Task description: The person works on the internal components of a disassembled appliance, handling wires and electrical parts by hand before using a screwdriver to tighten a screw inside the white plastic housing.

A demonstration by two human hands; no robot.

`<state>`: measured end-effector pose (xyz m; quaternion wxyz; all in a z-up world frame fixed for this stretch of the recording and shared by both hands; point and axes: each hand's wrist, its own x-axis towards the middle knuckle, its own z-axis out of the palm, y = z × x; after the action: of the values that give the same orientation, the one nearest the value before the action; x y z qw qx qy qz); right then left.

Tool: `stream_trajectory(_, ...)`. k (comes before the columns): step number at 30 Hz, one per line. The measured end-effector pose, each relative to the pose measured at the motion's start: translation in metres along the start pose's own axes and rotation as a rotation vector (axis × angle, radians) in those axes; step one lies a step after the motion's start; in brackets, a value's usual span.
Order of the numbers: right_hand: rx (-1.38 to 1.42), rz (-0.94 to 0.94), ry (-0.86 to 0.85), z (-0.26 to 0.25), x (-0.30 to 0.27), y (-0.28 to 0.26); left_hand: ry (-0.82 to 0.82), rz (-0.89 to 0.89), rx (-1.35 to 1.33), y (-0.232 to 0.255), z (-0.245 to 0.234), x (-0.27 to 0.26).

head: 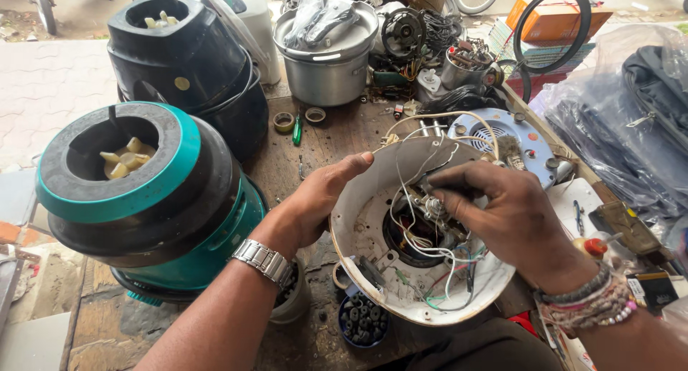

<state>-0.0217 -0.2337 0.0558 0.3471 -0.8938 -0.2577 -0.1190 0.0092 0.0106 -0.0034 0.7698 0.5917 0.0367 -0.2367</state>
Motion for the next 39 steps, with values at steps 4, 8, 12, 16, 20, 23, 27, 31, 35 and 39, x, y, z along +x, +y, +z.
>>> stream_trajectory(4,0.015,-0.006,-0.196,-0.002,0.015,-0.005,0.038,-0.025,0.035,-0.001,0.003,-0.002)
stream_trajectory(8,-0.106,-0.197,-0.506,0.021,0.041,-0.016,0.026,0.007,0.055,-0.004,0.0,0.0)
stream_trajectory(12,-0.561,-0.164,-0.681,0.065,0.052,-0.016,-0.006,0.03,0.001,-0.007,-0.002,0.0)
stream_trajectory(16,-0.709,-0.238,-0.654,0.084,0.048,-0.006,0.044,0.0,0.049,-0.005,-0.002,0.0)
stream_trajectory(20,-0.719,-0.046,-0.736,0.09,0.051,-0.009,0.017,0.023,0.027,-0.005,-0.001,-0.001)
stream_trajectory(23,-0.671,0.062,-0.698,0.093,0.053,-0.018,0.055,0.01,0.082,-0.005,0.001,-0.001)
stream_trajectory(27,-0.711,0.126,-0.696,0.095,0.052,-0.027,0.108,-0.03,0.117,-0.004,0.002,-0.003)
stream_trajectory(31,-0.718,0.116,-0.677,0.094,0.052,-0.025,0.036,0.023,0.04,-0.004,0.002,-0.003)
stream_trajectory(35,-0.673,0.105,-0.677,0.092,0.051,-0.022,0.047,0.026,0.066,-0.005,0.0,-0.003)
stream_trajectory(39,-0.701,0.084,-0.645,0.095,0.05,-0.021,0.039,0.009,0.036,-0.003,0.002,-0.003)
